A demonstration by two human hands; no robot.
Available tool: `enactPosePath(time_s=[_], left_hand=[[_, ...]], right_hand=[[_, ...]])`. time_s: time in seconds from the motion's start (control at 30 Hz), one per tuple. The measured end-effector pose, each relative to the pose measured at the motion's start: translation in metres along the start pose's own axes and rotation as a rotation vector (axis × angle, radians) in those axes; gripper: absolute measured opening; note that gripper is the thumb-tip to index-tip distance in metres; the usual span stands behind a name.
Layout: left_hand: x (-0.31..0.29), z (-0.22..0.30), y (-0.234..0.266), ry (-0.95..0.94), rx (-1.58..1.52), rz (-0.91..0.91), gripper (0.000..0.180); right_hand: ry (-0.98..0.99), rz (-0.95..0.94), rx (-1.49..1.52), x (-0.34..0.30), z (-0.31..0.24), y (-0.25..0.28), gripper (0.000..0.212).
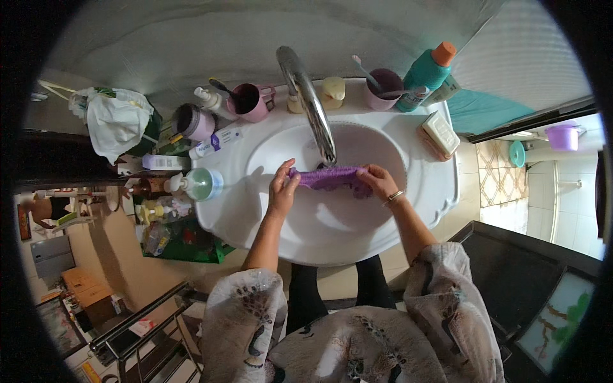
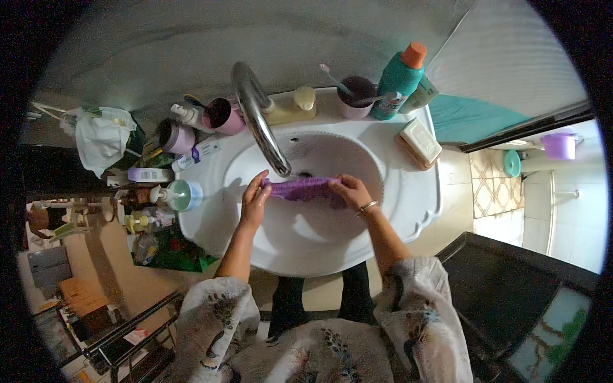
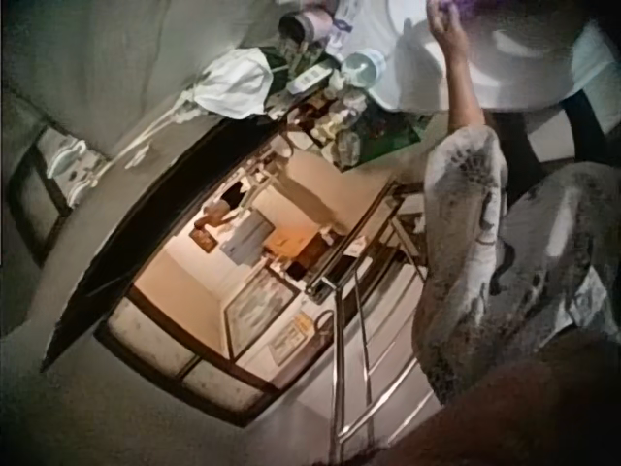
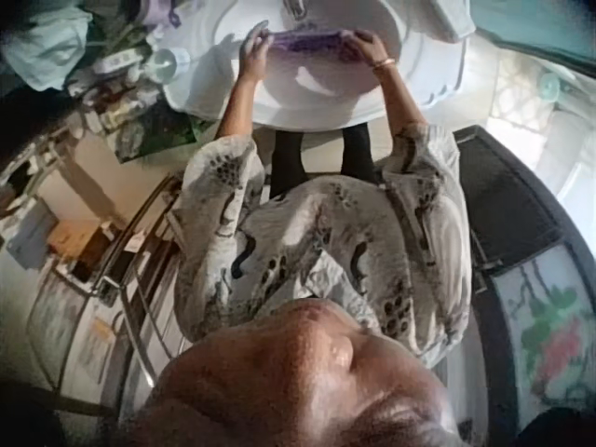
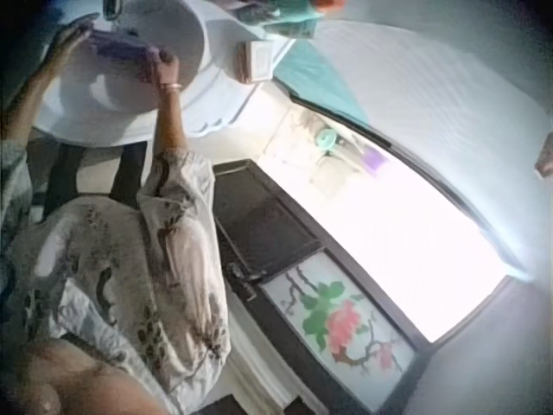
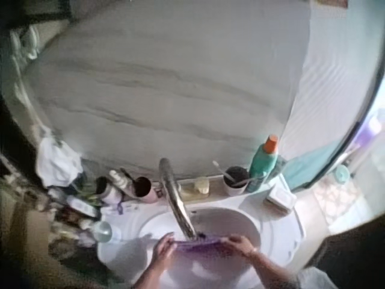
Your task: The person washes a purple cloth under running water in a bathroom sink, then uses it to wipe the sink basin and surrounding countertop. They move various toiletries, including a cup and bottles, to clean underneath them before placing them back. The person then wipes a green tray on the floor and walks away.
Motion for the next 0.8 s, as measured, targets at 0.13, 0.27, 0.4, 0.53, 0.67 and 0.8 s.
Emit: enactPosePath(time_s=[0.13, 0.27, 0.4, 0.53, 0.67, 0.8], left_hand=[[0.017, -0.012, -0.08, 0.446, -0.865, 0.058, 0.019], [0.027, -0.08, -0.088, 0.434, -0.922, -0.223, 0.022], [-0.005, 0.001, -0.096, 0.689, -0.647, 0.146, 0.036], [-0.01, -0.021, -0.068, 0.576, -0.501, -0.105, 0.034], [0.013, -0.106, -0.01, 0.714, -0.546, 0.104, 0.036], [0.01, -0.11, -0.068, 0.759, -0.327, 0.054, 0.047]], right_hand=[[0.219, 0.247, 0.496, 0.01, 0.021, -0.043, 0.013], [0.649, 0.404, -0.286, -0.026, -0.018, -0.117, 0.026], [0.289, 0.315, -0.633, 0.007, -0.013, -0.096, 0.021], [0.043, 0.052, -0.88, 0.052, 0.014, -0.033, 0.038], [0.177, 0.319, -0.677, 0.043, 0.025, -0.027, 0.043], [-0.08, 0.025, -0.904, 0.058, 0.117, -0.066, 0.034]])
Point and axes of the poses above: each hand's wrist, its own x-axis towards the middle knuckle, its own y-axis out of the back of the hand, z = x × y, the point moved 2 cm from there along x, towards the middle knuckle, and after that the axes turned 9 degrees about y, right-handed, at the moved point
